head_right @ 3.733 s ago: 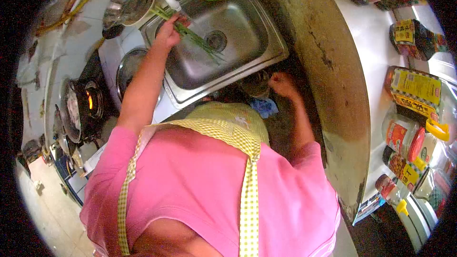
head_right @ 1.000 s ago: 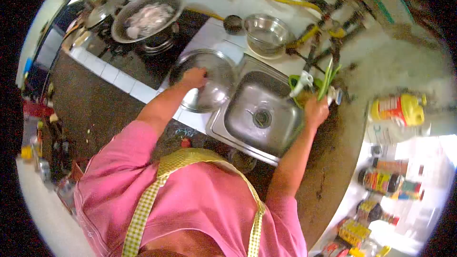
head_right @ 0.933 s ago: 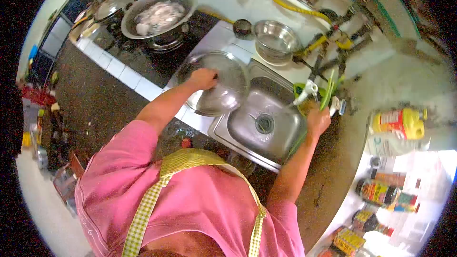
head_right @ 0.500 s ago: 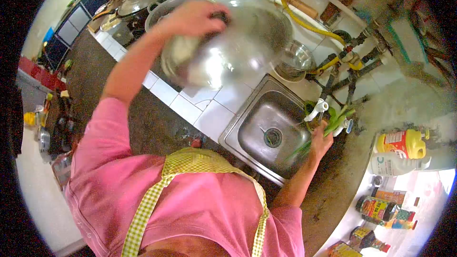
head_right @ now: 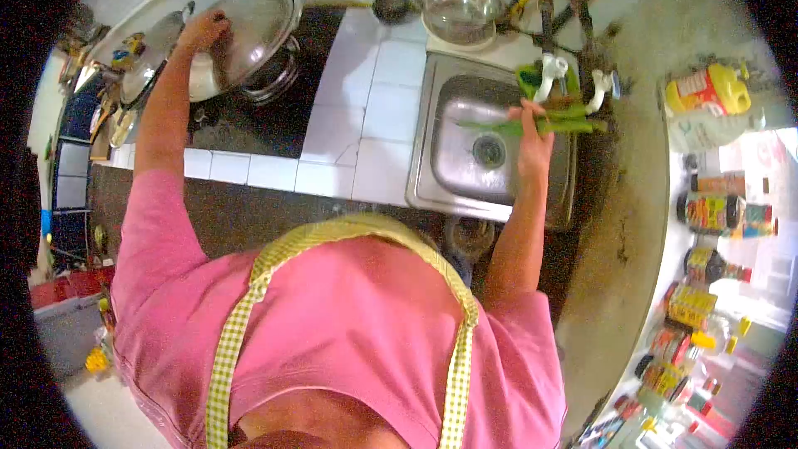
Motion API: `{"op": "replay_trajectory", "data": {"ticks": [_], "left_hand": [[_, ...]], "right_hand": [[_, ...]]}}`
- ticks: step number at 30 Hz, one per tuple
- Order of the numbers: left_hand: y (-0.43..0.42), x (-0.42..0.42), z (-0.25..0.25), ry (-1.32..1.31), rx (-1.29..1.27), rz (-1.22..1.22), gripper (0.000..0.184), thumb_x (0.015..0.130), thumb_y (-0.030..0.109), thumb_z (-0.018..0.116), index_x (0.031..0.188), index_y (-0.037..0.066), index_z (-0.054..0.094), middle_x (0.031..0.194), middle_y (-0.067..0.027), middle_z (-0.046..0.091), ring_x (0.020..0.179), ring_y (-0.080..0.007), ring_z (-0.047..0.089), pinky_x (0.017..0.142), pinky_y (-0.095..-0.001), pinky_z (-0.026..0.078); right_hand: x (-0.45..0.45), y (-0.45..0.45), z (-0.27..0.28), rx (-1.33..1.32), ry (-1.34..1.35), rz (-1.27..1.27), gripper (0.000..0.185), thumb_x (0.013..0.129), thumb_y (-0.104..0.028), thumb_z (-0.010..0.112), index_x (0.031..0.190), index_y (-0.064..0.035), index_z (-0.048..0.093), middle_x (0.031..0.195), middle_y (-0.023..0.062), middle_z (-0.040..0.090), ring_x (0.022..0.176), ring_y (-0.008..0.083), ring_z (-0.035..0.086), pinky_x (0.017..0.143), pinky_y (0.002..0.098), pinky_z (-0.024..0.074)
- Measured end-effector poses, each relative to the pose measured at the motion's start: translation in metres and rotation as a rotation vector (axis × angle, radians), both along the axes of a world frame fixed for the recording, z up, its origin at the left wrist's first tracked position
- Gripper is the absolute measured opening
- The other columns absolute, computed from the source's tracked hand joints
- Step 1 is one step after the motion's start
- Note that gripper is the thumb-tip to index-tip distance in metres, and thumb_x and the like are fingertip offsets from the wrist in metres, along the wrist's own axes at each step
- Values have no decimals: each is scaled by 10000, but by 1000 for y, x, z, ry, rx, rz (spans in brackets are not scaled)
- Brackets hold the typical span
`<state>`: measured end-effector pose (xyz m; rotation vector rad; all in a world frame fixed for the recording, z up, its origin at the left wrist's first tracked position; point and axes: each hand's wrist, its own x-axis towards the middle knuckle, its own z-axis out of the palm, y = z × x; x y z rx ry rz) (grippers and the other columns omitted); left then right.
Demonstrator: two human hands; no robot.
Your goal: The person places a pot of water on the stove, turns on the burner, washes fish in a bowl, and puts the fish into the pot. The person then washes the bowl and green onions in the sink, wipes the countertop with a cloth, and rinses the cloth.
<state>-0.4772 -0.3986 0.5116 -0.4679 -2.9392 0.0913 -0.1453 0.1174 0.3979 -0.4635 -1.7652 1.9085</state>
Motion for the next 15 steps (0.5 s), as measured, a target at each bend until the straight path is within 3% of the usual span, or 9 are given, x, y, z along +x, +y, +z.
{"op": "replay_trajectory", "data": {"ticks": [3, 6, 8, 9, 10, 11, 12, 14, 15], "left_hand": [[4, 6, 9, -25, 62, -83, 355, 749, 361, 506, 984, 99, 555, 929, -145, 580, 877, -340, 537, 748, -403, 416], [16, 26, 20, 79, -1, -97, 404, 758, 382, 531, 1057, 109, 527, 926, -136, 588, 877, -253, 564, 764, -349, 422], [69, 88, 64, 216, 243, -84, 529, 670, 313, 632, 1102, 52, 471, 829, -200, 546, 738, -337, 540, 675, -422, 424], [74, 91, 52, 67, 339, -144, 456, 711, 335, 595, 1076, 78, 504, 842, -148, 572, 774, -259, 551, 711, -358, 423], [81, 94, 37, -84, 435, -201, 392, 751, 357, 558, 1050, 103, 538, 856, -96, 598, 811, -182, 562, 746, -295, 421], [115, 139, 39, -280, 530, -290, 379, 750, 318, 570, 1052, 91, 539, 809, -50, 594, 749, -129, 538, 732, -247, 412], [138, 163, 17, -515, 737, -366, 405, 727, 289, 598, 1064, 75, 530, 889, -47, 586, 795, -129, 533, 740, -257, 413], [181, 200, -37, -638, 747, -593, 652, 649, 231, 673, 1215, 92, 379, 1123, -87, 464, 995, -174, 456, 831, -303, 397], [201, 213, -69, -832, 969, -665, 705, 642, 210, 680, 1247, 107, 332, 1168, -84, 425, 1035, -187, 429, 865, -322, 381]], "right_hand": [[0, -16, 0, 32, -60, -3, 160, 839, -172, 491, 938, -62, 553, 716, 27, 564, 684, 126, 516, 679, 296, 396], [-1, -26, 3, -74, -48, 5, 134, 819, -126, 518, 920, -49, 562, 704, 20, 557, 658, 110, 511, 631, 270, 397], [-4, -36, 1, 21, -128, -35, 124, 809, -110, 529, 909, -49, 569, 703, 11, 552, 640, 95, 499, 597, 248, 390], [-7, -40, -1, 127, -197, -73, 115, 799, -95, 540, 898, -48, 576, 701, 2, 547, 623, 80, 488, 563, 227, 382], [-15, -42, -13, 466, -137, -80, 135, 793, -110, 551, 907, -44, 581, 709, -16, 535, 614, 54, 461, 525, 202, 363], [-23, -55, -22, 347, 51, -77, 144, 784, -130, 570, 902, -51, 590, 728, -22, 537, 621, 53, 469, 522, 200, 381], [-15, -78, 12, 502, -295, 6, 149, 782, -149, 565, 909, -74, 587, 771, 22, 582, 640, 101, 536, 548, 222, 431], [-28, -95, -1, 1011, -243, 162, 289, 734, -213, 576, 988, -79, 548, 853, 129, 599, 740, 206, 581, 661, 300, 458], [-24, -123, 36, 958, -332, 290, 274, 728, -233, 550, 951, -73, 546, 811, 174, 590, 726, 307, 580, 634, 392, 459]]}}
